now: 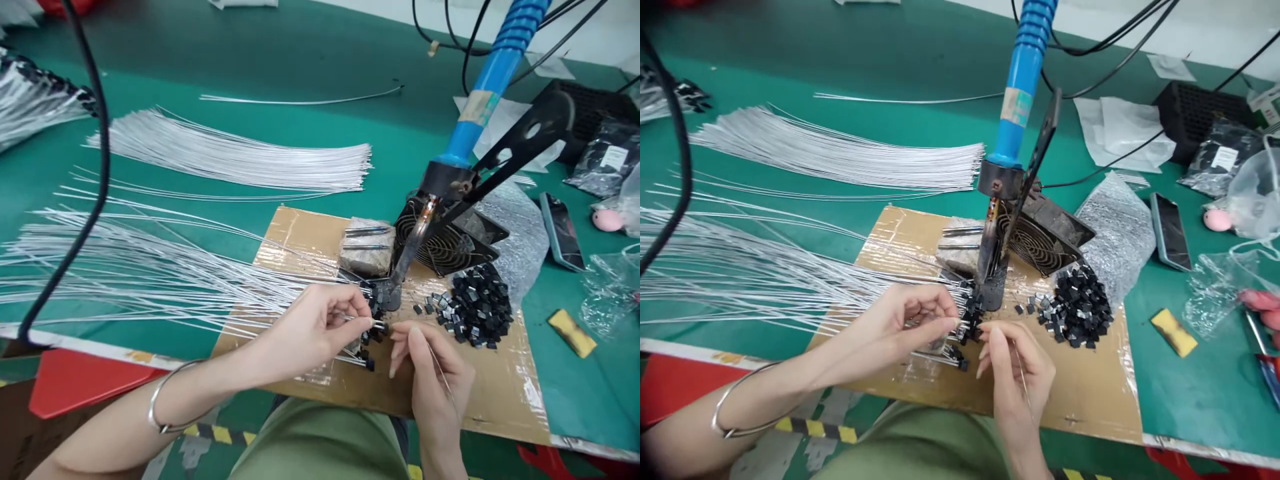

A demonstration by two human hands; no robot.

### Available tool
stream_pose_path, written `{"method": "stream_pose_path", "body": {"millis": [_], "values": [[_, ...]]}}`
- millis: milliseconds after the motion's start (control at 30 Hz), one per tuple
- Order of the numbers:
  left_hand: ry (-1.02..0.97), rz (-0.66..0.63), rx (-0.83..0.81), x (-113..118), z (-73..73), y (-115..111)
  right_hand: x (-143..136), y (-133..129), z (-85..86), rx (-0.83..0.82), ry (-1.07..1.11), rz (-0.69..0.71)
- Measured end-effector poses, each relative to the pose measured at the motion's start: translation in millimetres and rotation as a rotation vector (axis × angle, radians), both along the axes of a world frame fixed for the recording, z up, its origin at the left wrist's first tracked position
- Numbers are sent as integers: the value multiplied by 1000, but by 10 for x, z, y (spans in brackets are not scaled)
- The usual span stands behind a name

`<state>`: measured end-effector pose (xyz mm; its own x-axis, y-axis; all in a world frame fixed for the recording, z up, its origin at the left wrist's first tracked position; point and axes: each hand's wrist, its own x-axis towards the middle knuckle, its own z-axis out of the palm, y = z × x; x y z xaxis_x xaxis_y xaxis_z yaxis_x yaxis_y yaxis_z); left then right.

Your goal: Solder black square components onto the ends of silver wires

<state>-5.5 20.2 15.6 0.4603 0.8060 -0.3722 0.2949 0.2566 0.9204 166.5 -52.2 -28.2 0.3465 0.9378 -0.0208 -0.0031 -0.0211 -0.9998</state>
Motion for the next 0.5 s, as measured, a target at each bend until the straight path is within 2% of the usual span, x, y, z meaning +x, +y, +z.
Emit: {"method": "stream_pose_path", "body": {"millis": [133,233,333,500], "values": [[7,31,-40,0,11,-5,-54,8,5,-38,64,40],[-4,57,-31,3,40,-7,-77,12,-47,-38,140,109],[-18,69,-7,16,58,-9,-109,12,-81,-46,224,122],[30,82,3,30,27,-37,-145,14,-75,-59,359,159]]}}
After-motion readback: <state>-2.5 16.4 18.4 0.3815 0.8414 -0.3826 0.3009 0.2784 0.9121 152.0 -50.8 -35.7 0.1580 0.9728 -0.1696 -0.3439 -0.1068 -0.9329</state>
